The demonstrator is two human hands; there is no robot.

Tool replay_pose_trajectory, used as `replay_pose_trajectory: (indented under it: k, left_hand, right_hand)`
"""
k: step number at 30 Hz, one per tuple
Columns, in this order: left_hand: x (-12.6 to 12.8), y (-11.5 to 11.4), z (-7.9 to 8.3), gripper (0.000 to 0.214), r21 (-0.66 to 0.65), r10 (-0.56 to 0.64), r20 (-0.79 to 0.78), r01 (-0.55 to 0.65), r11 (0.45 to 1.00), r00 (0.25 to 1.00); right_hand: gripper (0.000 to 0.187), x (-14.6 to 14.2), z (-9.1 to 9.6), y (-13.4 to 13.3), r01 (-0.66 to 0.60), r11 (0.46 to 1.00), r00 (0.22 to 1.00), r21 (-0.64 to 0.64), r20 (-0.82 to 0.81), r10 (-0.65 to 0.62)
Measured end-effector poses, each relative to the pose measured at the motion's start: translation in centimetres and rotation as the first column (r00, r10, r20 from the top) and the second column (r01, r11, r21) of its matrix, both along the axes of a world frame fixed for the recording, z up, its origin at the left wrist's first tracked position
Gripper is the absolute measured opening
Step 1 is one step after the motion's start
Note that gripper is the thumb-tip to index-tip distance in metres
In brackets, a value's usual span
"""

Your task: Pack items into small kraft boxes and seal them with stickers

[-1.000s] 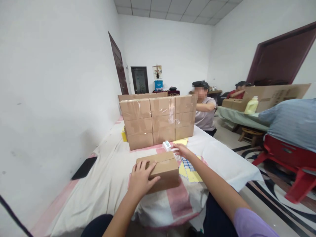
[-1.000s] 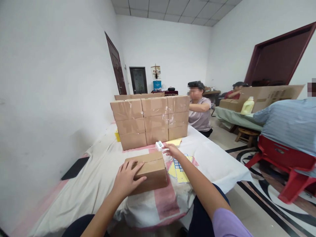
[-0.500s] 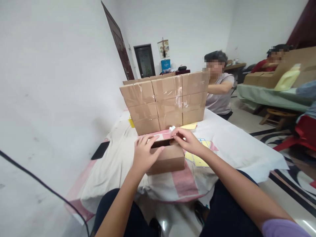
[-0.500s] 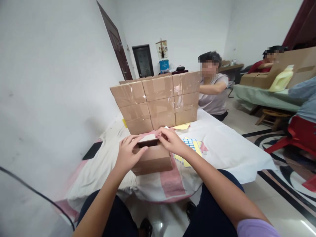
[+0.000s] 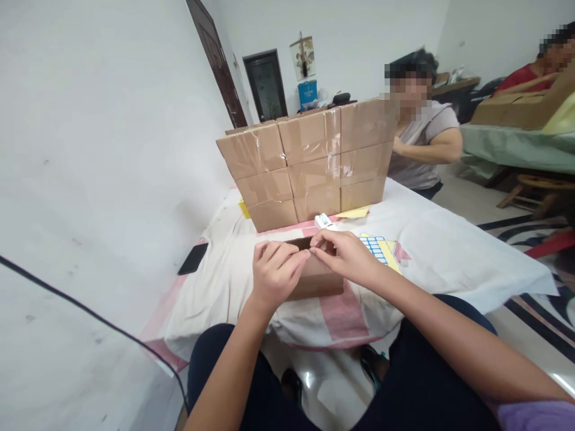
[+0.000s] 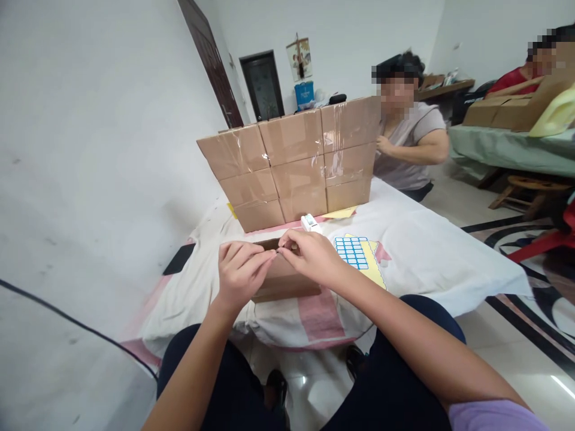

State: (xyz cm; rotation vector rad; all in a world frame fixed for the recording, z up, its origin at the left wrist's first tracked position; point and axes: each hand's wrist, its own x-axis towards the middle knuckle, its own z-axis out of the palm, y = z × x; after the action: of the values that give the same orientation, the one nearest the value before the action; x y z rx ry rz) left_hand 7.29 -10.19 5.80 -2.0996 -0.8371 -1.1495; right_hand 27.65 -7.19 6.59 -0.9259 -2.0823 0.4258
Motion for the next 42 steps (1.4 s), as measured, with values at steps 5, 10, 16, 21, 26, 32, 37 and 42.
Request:
replay_pose_trajectory:
  k: [5, 10, 16, 21, 26, 32, 37, 42]
  left_hand:
    - [-0.3, -0.7, -0.5, 0.014, 0.059, 0.063, -0.04, -0.061, 0.996, 0.997]
    - [-0.7, -0.8, -1.5, 0.019, 0.121, 0.041, 0.055, -0.047, 0.991, 0.998]
    - [-1.8, -1.2, -1.4, 0.02, 0.056, 0.04, 0.307, -0.06, 0.997, 0.951]
    - [-2.7, -0.3, -0.4, 0.007, -0.164, 0.049, 0.377, 0.014, 0.986, 0.925]
    - [-3.8, 0.3, 0.3, 0.006, -0.4, 0.029, 0.389, 0.141, 0.906, 0.921]
    - [-4.8, 1.2, 0.1, 0.014, -0.65, 0.028, 0.397, 0.26, 0.714, 0.917]
    - [-4.5, 2.4, 0.2, 0.015, -0.83, -0.005, 0.261, 0.228, 0.509, 0.965]
    - [-4.4, 4.4, 1.1, 0.02, -0.908, -0.101, 0.106, 0.137, 0.396, 0.989]
  right_hand:
    - [0.009, -1.1, 0.0, -0.6, 0.081, 0.996, 0.996, -0.034, 0.035, -0.08]
    - [0.029, -1.1, -0.3, -0.8, 0.059, 0.995, 0.994, -0.078, -0.088, -0.066]
    - [0.089, 1.2, 0.1, 0.6, 0.248, 0.949, 0.963, 0.193, 0.061, -0.264]
    - [0.061, 0.4, -1.7, 1.1, -0.007, 0.936, 0.907, 0.353, 0.395, -0.143]
    - [0.049, -0.6, -4.0, 2.1, -0.04, 0.956, 0.848, 0.291, 0.516, -0.122]
    - [0.048, -0.7, -4.9, 2.6, -0.08, 0.979, 0.849, 0.186, 0.527, -0.031]
    - [0.059, -0.5, -5.6, 3.2, -0.116, 0.986, 0.862, 0.121, 0.505, 0.04]
    - [0.074, -0.6, -6.0, 3.1, -0.115, 0.983, 0.838, 0.143, 0.546, 0.019]
